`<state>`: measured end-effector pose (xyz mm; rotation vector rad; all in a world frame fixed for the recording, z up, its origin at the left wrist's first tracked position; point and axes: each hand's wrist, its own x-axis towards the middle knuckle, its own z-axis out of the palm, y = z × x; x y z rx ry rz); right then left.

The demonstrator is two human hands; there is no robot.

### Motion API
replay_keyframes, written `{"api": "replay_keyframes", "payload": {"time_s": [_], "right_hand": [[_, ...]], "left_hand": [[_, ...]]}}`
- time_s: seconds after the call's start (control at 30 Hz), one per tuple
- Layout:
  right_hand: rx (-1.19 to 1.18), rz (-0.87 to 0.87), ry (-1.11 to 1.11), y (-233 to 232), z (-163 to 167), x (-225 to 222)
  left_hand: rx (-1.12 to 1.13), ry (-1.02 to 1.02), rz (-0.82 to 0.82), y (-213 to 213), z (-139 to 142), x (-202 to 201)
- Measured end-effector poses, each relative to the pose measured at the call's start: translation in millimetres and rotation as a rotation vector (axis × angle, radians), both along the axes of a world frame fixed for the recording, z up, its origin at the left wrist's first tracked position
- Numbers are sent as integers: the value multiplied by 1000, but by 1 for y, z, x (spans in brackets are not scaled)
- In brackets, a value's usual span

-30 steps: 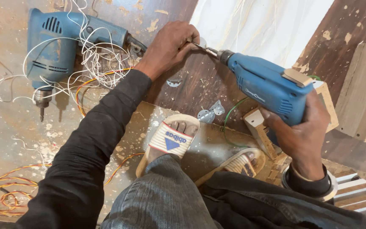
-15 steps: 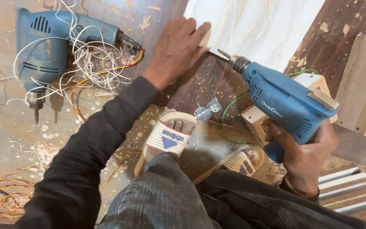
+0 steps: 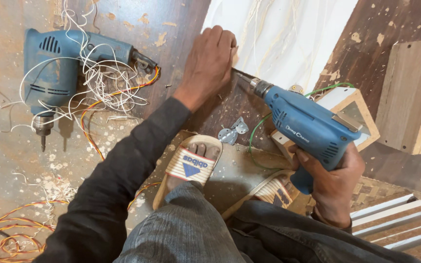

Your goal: The person sits on the workshop floor and uses a corded power drill to drive screws into white-faced wooden panels and small wooden box frames, attaching metal hinge plates. They pick screws one at a time from a wooden box of screws, position each screw with the drill, and reposition the panels between fastenings.

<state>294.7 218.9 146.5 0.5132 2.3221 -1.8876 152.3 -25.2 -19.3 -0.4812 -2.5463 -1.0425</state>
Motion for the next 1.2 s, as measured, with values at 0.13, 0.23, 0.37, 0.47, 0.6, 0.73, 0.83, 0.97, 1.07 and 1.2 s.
{"api": "replay_keyframes", "payload": {"time_s": [0.13,0.23,0.37,0.47,0.6,0.73,0.83,0.97,1.07,1.2], "right_hand": [[-68,-20,16,0,1,2],[-134,4,70,0,1,2],[-163,-7,74,-1,0,2],[-196,1,92,-2,-2,2],[-161,-6,81,-2,-6,2],[-191,21,104,0,-9,4],[-270,39,90,1,-9,6],[-308,24,113,0,-11,9],[-316,44,148,0,-15,7],[-289,76,132,1,-16,4]], "left_hand": [[513,-400,-25,0,11,16],[684,-552,-14,0,10,22],[1045,-716,-79,-6,6,27],[1173,-787,-79,-13,3,31],[1383,-997,-169,-17,-2,32],[1486,-1038,-206,-21,-7,32],[1437,-1057,-292,-30,-6,29],[1447,-1107,-364,-38,1,21],[1638,-1134,-320,-30,9,25],[1725,-1127,-294,-25,17,28]]}}
